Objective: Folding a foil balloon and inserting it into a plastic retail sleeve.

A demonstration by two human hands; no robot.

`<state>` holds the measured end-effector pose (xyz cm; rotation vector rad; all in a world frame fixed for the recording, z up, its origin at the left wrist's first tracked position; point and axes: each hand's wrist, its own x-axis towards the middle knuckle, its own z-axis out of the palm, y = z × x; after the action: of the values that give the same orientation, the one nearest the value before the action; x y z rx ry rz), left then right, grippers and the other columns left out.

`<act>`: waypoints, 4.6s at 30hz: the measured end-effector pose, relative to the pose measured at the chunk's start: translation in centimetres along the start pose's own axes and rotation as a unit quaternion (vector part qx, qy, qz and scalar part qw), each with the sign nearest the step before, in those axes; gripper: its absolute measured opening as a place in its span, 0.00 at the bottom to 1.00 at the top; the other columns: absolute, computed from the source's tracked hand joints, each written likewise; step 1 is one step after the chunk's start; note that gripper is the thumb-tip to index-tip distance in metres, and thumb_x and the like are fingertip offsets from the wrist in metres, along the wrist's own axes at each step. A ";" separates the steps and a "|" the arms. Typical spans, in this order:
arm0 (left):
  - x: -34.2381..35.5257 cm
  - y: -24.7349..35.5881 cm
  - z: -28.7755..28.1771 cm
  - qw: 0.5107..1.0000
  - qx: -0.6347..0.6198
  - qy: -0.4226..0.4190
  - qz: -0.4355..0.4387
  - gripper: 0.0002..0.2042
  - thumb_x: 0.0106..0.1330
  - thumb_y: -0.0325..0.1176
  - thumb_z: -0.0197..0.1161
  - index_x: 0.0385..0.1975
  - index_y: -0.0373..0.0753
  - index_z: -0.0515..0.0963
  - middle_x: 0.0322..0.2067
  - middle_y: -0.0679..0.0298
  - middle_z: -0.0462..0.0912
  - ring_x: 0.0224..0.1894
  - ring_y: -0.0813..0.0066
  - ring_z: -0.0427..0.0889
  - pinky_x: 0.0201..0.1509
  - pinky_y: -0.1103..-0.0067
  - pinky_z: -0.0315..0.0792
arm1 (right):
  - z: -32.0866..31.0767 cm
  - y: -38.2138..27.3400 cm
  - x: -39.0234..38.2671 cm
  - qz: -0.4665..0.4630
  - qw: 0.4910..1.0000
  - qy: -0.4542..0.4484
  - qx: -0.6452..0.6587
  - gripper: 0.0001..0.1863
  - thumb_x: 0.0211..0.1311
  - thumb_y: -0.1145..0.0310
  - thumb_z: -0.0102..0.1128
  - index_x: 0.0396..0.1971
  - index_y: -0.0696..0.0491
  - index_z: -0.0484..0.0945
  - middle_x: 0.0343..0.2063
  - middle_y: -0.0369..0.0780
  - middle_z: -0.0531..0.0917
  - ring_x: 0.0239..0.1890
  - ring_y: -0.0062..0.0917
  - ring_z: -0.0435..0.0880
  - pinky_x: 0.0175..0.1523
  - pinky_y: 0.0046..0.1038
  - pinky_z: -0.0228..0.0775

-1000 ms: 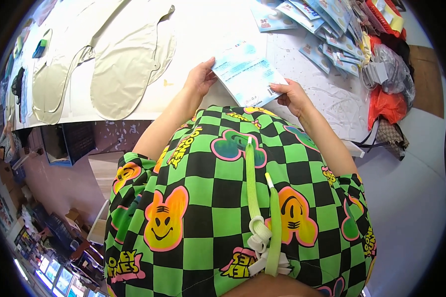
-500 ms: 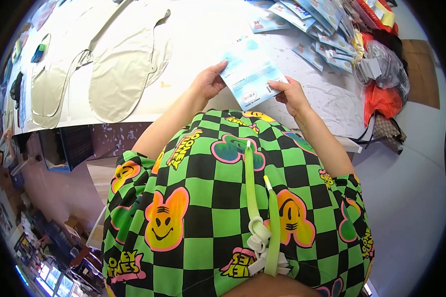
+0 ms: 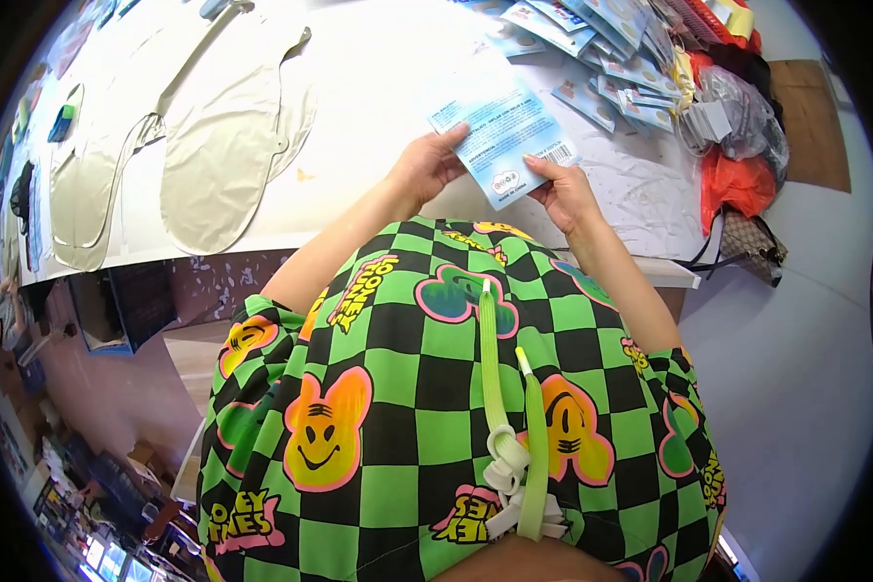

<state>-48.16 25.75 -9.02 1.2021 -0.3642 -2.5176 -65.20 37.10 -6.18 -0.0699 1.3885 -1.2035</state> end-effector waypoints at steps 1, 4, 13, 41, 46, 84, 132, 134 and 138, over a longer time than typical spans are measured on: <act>-0.4 -0.8 0.7 0.999 0.023 -0.024 -0.023 0.19 0.62 0.34 0.60 0.49 0.31 0.67 0.43 0.57 0.77 0.45 0.69 0.78 0.53 0.71 0.73 | -0.1 0.1 -0.2 -0.001 1.000 0.011 0.001 0.19 0.55 0.73 0.59 0.47 0.62 0.70 0.40 0.42 0.79 0.41 0.27 0.80 0.46 0.30 0.76; -1.3 -2.4 2.1 0.986 0.107 -0.074 -0.108 0.19 0.60 0.35 0.62 0.49 0.36 0.68 0.43 0.61 0.78 0.45 0.68 0.78 0.53 0.71 0.72 | -0.4 -0.3 -0.3 -0.041 0.999 0.021 0.018 0.19 0.54 0.74 0.59 0.46 0.61 0.70 0.40 0.42 0.79 0.40 0.27 0.80 0.45 0.32 0.77; 1.1 0.0 0.5 0.999 -0.042 0.023 0.011 0.13 0.63 0.35 0.58 0.44 0.36 0.70 0.39 0.64 0.78 0.41 0.76 0.77 0.49 0.79 0.72 | -0.6 -1.3 -1.5 -0.015 0.999 0.029 -0.022 0.16 0.54 0.72 0.60 0.43 0.59 0.72 0.36 0.39 0.80 0.35 0.22 0.80 0.37 0.26 0.77; -0.9 -1.6 2.7 0.998 0.060 0.000 0.032 0.18 0.59 0.30 0.63 0.48 0.34 0.69 0.44 0.60 0.76 0.45 0.70 0.76 0.51 0.74 0.73 | -0.5 -0.3 -0.9 -0.032 0.997 0.045 0.061 0.07 0.57 0.71 0.60 0.33 0.56 0.74 0.30 0.35 0.79 0.31 0.18 0.78 0.38 0.21 0.75; -0.6 -1.1 2.1 0.997 0.024 0.006 0.070 0.18 0.60 0.31 0.61 0.48 0.33 0.68 0.44 0.59 0.76 0.46 0.69 0.76 0.50 0.72 0.72 | -0.7 0.3 -0.7 -0.020 0.997 0.049 0.062 0.08 0.57 0.70 0.61 0.35 0.55 0.74 0.30 0.34 0.78 0.31 0.17 0.77 0.37 0.20 0.74; -1.1 11.6 1.1 0.552 0.753 -0.087 0.349 0.27 0.49 0.44 0.69 0.50 0.43 0.74 0.46 0.58 0.78 0.47 0.59 0.76 0.53 0.70 0.69 | -1.9 -7.2 1.5 -0.095 0.932 -0.123 -0.328 0.08 0.54 0.71 0.61 0.32 0.58 0.79 0.27 0.34 0.81 0.27 0.14 0.75 0.34 0.17 0.68; -5.1 4.7 2.5 0.945 0.062 0.036 0.320 0.15 0.58 0.29 0.64 0.44 0.34 0.72 0.39 0.61 0.79 0.42 0.74 0.76 0.49 0.79 0.69 | 3.5 0.5 0.0 -0.068 0.993 -0.063 0.074 0.07 0.59 0.70 0.58 0.35 0.55 0.75 0.30 0.35 0.81 0.28 0.16 0.80 0.34 0.17 0.76; -5.2 3.8 3.0 0.939 0.115 0.017 0.324 0.17 0.57 0.29 0.64 0.45 0.34 0.71 0.40 0.61 0.78 0.42 0.74 0.76 0.49 0.79 0.68 | 3.6 0.8 0.0 -0.062 0.994 -0.043 0.080 0.08 0.60 0.70 0.57 0.38 0.54 0.74 0.33 0.35 0.81 0.31 0.17 0.80 0.36 0.18 0.77; -5.3 4.3 3.2 0.955 0.035 0.000 0.295 0.18 0.56 0.28 0.65 0.45 0.32 0.70 0.42 0.60 0.77 0.44 0.72 0.76 0.51 0.77 0.68 | 3.8 0.4 -0.2 -0.129 0.977 -0.126 0.114 0.08 0.60 0.70 0.57 0.38 0.54 0.73 0.32 0.34 0.80 0.32 0.18 0.80 0.33 0.18 0.75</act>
<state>-46.76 24.21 -1.80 0.9370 -0.6995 -1.9979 -62.02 35.16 -5.29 -0.2395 1.0353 -1.5063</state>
